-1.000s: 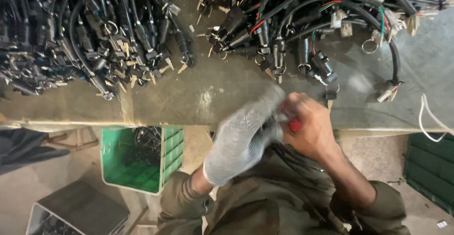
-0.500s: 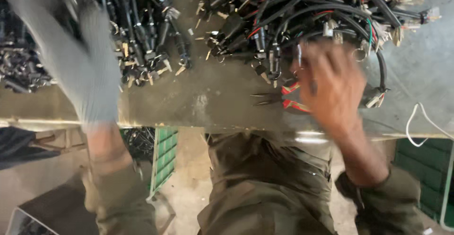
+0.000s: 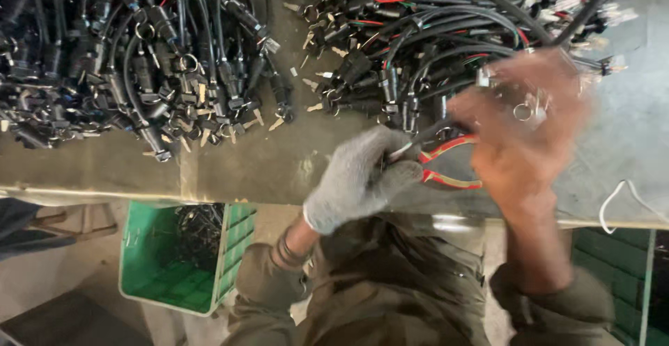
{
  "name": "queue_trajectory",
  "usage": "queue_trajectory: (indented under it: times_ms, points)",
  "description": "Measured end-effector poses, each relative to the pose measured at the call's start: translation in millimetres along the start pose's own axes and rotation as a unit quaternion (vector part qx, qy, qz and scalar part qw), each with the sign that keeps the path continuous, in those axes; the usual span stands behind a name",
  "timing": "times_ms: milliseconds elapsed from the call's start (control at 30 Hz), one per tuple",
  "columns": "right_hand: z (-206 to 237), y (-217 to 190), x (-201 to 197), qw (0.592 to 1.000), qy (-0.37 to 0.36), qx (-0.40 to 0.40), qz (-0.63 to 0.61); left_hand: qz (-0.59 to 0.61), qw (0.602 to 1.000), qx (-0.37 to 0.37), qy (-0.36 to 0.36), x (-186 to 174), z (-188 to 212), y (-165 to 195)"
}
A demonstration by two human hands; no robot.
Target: The person repeatedly picks up ignition switch assemblies from a pile on a metal table, uses pliers to remove the outer housing, and places the disassembled parts back on the table. The process is repeated for multiple units throughout the clip.
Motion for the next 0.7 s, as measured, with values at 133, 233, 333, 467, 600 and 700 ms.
queue_trajectory:
  times_ms: [133, 233, 333, 467, 600, 700]
  points:
    - [57.1, 22.2, 31.5, 0.637, 0.111, 0.522, -0.557, 0.047, 0.998, 0.035, -0.017, 32.0, 31.7, -5.3]
    - [76.4, 5.6, 38.1, 0.526, 0.056, 0.571, -0.628, 0.138, 0.989, -0.054, -0.02, 49.4, 42.5, -31.2]
    - [69.4, -24.4, 32.4, 0.415, 0.08, 0.523, -0.74, 0.28, 0.937, -0.174, 0.113, 55.3, 47.8, -56.2]
    - [59.7, -73.0, 35.7, 0.384, -0.139, 0.658, -0.633, 0.303, 0.943, -0.097, 0.101, 66.8, 26.0, -60.1]
    - [32.4, -64.1, 10.8, 0.501, -0.081, 0.542, -0.67, 0.128, 0.981, 0.108, -0.096, 69.2, 10.9, -26.8]
    - [20.4, -46.2, -24.9, 0.901, -0.077, 0.273, -0.329, 0.245, 0.965, -0.096, 0.008, 39.7, 19.4, -21.8]
Point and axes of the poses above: each hand's wrist, its own z-axis away from the middle knuckle, its own x-axis out of the palm, y = z × x, the point moved 4 cm from there along -z, towards the middle knuckle, and after that the axes turned 7 degrees about z, right-handed, at the moved point
